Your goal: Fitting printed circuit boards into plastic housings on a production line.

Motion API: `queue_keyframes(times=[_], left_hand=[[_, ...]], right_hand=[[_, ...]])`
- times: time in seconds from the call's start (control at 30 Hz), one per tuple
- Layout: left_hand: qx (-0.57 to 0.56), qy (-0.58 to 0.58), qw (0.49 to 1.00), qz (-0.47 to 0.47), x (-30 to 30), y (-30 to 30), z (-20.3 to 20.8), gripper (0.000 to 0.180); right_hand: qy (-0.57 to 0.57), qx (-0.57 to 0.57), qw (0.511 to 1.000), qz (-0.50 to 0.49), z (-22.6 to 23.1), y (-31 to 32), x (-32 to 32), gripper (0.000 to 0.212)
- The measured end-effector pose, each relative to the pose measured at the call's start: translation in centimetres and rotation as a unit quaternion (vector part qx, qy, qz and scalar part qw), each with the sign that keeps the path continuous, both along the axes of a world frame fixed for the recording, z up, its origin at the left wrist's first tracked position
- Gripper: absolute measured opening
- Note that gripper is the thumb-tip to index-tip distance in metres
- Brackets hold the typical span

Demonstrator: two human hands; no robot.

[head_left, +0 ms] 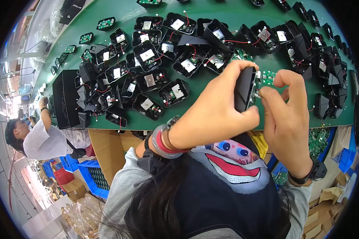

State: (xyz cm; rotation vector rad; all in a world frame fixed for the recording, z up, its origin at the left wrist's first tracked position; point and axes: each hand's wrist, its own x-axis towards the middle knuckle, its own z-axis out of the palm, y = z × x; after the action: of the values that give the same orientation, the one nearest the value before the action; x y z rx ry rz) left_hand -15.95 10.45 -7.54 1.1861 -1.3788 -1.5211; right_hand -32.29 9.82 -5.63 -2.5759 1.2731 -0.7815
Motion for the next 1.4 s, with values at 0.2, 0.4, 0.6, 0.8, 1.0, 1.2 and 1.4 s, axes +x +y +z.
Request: queue_keyframes(times=[0.2,0.4,0.6,0.8,1.0,1.2,1.4], left_hand=[[-0.045,-0.055,0.997,0.019,-0.4,0.8,-0.5,0.055],[-0.161,-0.186,0.968,0.053,-1.1,1.7,-0.8,0.051],[0.07,0.111,0.988,0.083,0.6,3.3,0.9,0.053],[0.045,0.102,0.99,0.085,2.1,4.8,1.3,0.054],[-0.097,-0.086,0.984,0.118,1.9,5.9,1.9,0.058],[-0.134,-0.038,0.978,0.153,1.9,6.1,0.9,0.058],[-0.178,-0.033,0.978,0.101,2.6,6.2,0.0,0.06]], right_hand=[[-0.046,0.1,0.993,0.051,0.4,-0.2,-0.1,0.013],[0.013,0.116,0.992,0.051,0.6,0.4,0.5,0.014],[-0.121,0.152,0.979,0.064,0.1,0.7,0.6,0.011],[-0.209,0.234,0.946,0.086,0.6,1.4,1.5,0.008],[-0.091,0.112,0.98,0.139,2.0,1.8,2.6,0.013],[-0.085,0.037,0.988,0.126,1.7,2.1,2.9,0.015],[-0.149,0.144,0.974,0.092,1.0,2.7,2.6,0.012]])
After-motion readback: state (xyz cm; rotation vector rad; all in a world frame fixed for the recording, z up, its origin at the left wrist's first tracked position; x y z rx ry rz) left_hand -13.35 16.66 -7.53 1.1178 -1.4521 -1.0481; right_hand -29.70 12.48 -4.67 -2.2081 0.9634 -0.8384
